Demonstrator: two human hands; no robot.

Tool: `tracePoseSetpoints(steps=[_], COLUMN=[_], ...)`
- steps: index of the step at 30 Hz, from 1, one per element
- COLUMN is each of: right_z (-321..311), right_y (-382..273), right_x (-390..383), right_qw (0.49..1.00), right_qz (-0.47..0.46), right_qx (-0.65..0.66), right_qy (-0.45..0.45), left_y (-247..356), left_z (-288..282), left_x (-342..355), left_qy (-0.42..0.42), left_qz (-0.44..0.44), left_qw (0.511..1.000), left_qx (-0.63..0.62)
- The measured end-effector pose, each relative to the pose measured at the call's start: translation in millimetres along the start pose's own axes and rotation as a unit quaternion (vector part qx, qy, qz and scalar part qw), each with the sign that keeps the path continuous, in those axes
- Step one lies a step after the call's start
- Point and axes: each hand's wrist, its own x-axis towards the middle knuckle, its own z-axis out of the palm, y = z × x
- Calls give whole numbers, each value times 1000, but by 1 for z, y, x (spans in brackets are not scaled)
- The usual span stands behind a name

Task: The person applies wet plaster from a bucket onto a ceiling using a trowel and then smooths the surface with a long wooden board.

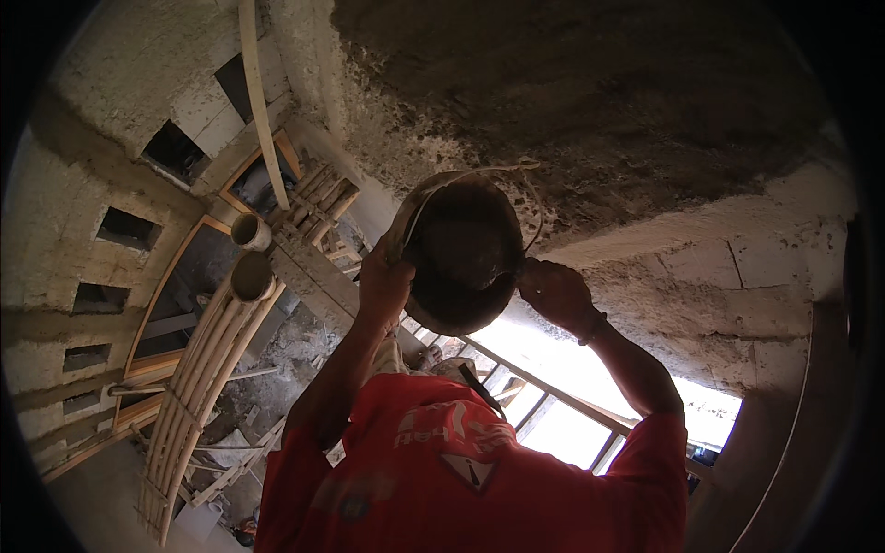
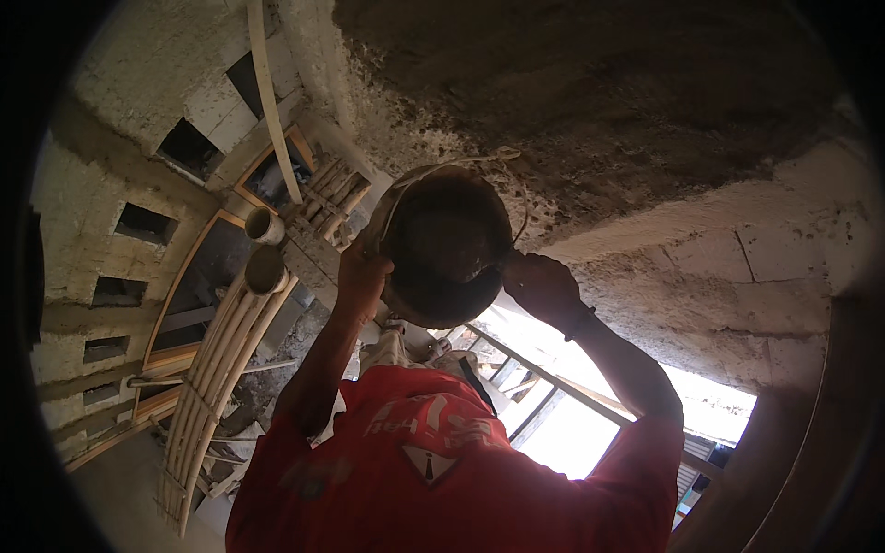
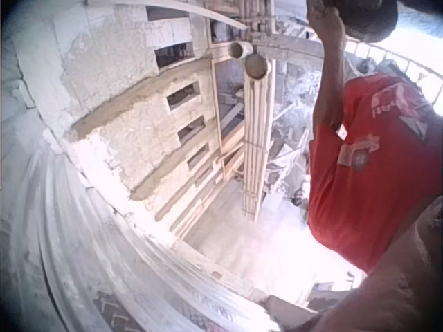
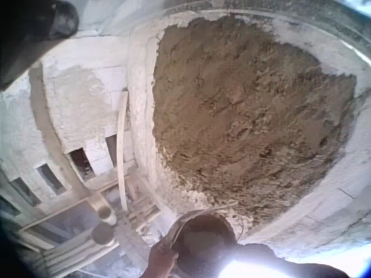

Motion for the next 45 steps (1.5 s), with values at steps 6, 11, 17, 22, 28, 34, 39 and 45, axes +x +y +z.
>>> tracePoseSetpoints(steps=[6,11,17,22,28,34,39,45], right_z=[-112,-193,-210,-343,-230,-23,7,-68], right_y=[-40,-52,59,172,67,137,177,188], right_x=[23,35,52,-43,0,48,96,46], right_qw=[988,981,906,936,951,948,937,946], right_qz=[48,-68,289,226,218,-120,-18,105], right_qx=[106,136,260,167,141,-267,-288,-240], right_qy=[-106,-125,-168,211,167,123,197,189], left_y=[-22,-44,-58,-93,-104,-113,-106,-127], left_z=[-18,-43,-65,-98,-117,-127,-133,-157], left_x=[12,11,-7,-5,-24,-27,-34,-32], left_qy=[36,97,142,141,208,216,248,256], left_qz=[47,61,-42,-76,-34,-58,-32,-65], left_qw=[997,993,988,987,969,973,965,961], left_qx=[-55,-27,43,6,126,51,76,77])
